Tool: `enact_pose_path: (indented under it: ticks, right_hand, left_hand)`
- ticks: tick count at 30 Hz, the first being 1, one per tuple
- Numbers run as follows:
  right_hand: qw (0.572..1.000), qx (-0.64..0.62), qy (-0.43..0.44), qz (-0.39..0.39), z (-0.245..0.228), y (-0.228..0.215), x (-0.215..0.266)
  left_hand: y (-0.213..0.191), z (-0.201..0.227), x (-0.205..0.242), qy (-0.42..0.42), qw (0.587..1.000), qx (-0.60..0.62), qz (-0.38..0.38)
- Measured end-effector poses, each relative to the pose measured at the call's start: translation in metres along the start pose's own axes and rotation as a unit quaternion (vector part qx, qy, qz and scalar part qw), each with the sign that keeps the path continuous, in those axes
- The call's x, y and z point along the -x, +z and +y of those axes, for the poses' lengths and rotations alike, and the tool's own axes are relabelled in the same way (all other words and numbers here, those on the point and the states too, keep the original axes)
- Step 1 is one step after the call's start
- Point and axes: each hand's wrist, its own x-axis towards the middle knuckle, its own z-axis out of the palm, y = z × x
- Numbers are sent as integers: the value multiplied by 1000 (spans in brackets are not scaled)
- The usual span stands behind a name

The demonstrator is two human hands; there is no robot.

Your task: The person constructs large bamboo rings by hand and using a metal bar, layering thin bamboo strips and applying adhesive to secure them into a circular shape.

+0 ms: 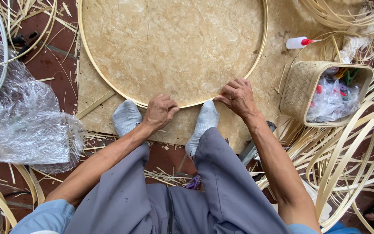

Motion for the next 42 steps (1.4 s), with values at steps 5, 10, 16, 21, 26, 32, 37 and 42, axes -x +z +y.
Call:
enact_pose_path:
  ticks: [5, 10, 16, 21, 26, 32, 37, 42]
  right_hand:
    - [1000, 11, 10, -23, -3, -2, -8]
    - [1000, 18, 8, -15, -4, -2, -9]
    - [999, 28, -17, -13, -12, -6, -7]
    - [998, 32, -53, 9, -17, -4, -4]
    - [1000, 3, -21, 7, -16, 0, -5]
    - [996, -16, 51, -72, -9, 2, -11]
    - [989, -8, 91, -119, -4, 0, -25]
    - [995, -7, 42, -90, -19, -7, -18]
  left_hand:
    - [0, 0, -3, -21, 1000, 17, 7]
    - [2, -3, 0, -5, 1000, 2, 19]
    - [15, -1, -5, 45, 997, -57, 38]
    - [39, 3, -15, 105, 992, -47, 52]
    - [37, 1, -18, 52, 998, 7, 35]
    - [40, 11, -16, -19, 999, 29, 29]
    - [43, 5, -22, -42, 998, 39, 26]
    - [36, 10, -16, -2, 1000, 19, 15]
